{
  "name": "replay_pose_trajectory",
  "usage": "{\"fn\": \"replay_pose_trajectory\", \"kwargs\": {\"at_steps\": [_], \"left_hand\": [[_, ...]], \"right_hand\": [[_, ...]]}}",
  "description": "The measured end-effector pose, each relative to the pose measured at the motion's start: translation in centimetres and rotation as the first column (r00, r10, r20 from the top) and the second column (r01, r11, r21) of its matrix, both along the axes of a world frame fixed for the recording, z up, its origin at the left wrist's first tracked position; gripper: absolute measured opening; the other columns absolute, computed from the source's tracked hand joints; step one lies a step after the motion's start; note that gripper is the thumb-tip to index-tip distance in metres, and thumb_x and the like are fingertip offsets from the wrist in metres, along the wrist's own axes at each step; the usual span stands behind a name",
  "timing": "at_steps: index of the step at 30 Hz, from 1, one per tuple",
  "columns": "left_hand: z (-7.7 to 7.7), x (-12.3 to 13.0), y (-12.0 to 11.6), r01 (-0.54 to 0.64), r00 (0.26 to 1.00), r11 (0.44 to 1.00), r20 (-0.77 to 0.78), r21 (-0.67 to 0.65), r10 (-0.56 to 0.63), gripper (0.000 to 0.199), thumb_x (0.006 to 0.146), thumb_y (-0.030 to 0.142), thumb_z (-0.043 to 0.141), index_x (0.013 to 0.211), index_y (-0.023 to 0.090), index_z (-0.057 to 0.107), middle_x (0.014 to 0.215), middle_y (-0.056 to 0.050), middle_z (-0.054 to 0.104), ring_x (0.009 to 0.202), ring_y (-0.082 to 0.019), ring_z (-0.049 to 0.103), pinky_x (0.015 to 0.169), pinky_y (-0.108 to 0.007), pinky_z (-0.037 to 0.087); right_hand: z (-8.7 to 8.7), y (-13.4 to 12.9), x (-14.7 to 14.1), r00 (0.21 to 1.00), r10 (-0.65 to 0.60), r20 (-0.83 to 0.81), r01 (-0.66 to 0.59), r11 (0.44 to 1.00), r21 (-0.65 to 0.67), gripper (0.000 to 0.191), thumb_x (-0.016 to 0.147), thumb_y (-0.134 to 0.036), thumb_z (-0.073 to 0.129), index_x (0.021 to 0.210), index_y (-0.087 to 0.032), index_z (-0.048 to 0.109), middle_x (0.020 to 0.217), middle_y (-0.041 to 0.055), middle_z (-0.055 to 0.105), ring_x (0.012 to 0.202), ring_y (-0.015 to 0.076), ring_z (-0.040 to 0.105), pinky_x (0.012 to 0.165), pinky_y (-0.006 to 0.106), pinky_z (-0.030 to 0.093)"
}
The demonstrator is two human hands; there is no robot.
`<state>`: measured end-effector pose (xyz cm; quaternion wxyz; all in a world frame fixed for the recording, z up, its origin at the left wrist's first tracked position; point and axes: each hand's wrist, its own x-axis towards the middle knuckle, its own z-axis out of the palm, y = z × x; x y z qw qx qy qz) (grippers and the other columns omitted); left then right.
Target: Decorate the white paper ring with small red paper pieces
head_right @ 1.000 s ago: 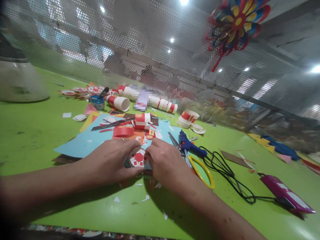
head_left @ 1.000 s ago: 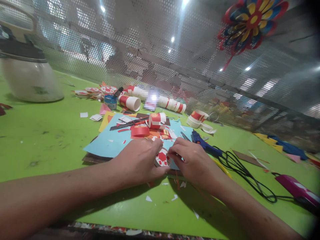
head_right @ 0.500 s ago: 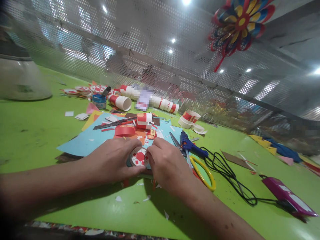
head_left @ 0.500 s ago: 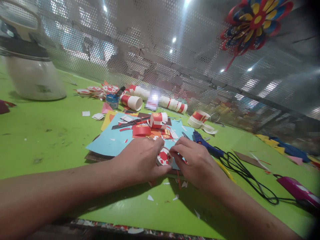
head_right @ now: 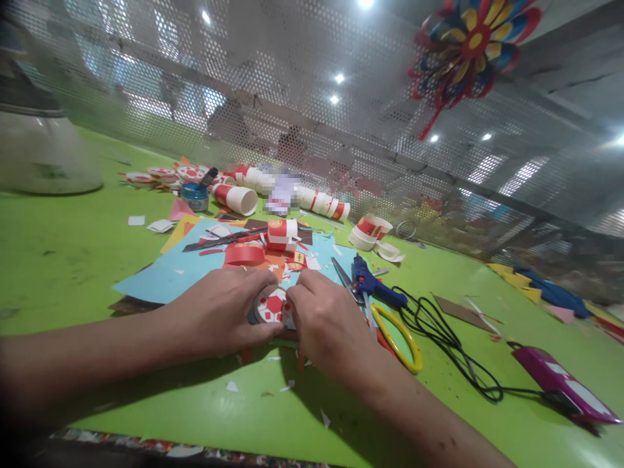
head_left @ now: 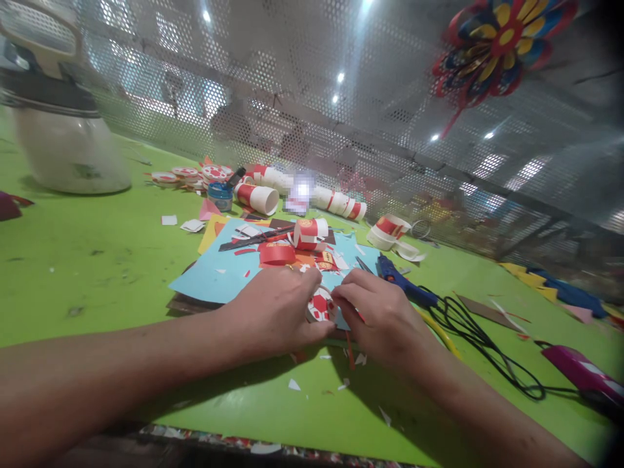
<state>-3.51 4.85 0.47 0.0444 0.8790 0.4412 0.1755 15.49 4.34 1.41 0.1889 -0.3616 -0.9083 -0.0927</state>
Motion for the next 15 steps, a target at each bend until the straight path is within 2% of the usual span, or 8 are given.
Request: {"fn": "replay_pose_trajectory", "kwargs": {"at_steps": [15], "left_hand": [[-0.1, 0.0, 0.1, 0.001, 1.0, 1.0, -0.009, 0.028, -0.001, 0.024, 0.079, 0.039, 0.053, 0.088, 0.017, 0.054, 0.079, -0.009, 0.068, 0.072, -0.027, 0.063, 0.057, -0.033, 0.04]], "right_hand": [[-0.1, -0.3, -1.1, 0.995, -0.047, 0.085, 0.04, 0.996, 0.077, 0.025, 0.089, -0.005, 0.044, 0.072, -0.012, 0.061, 0.075, 0.0074, 0.054, 0.066, 0.0183, 0.045, 0.057, 0.031, 0.032]]}}
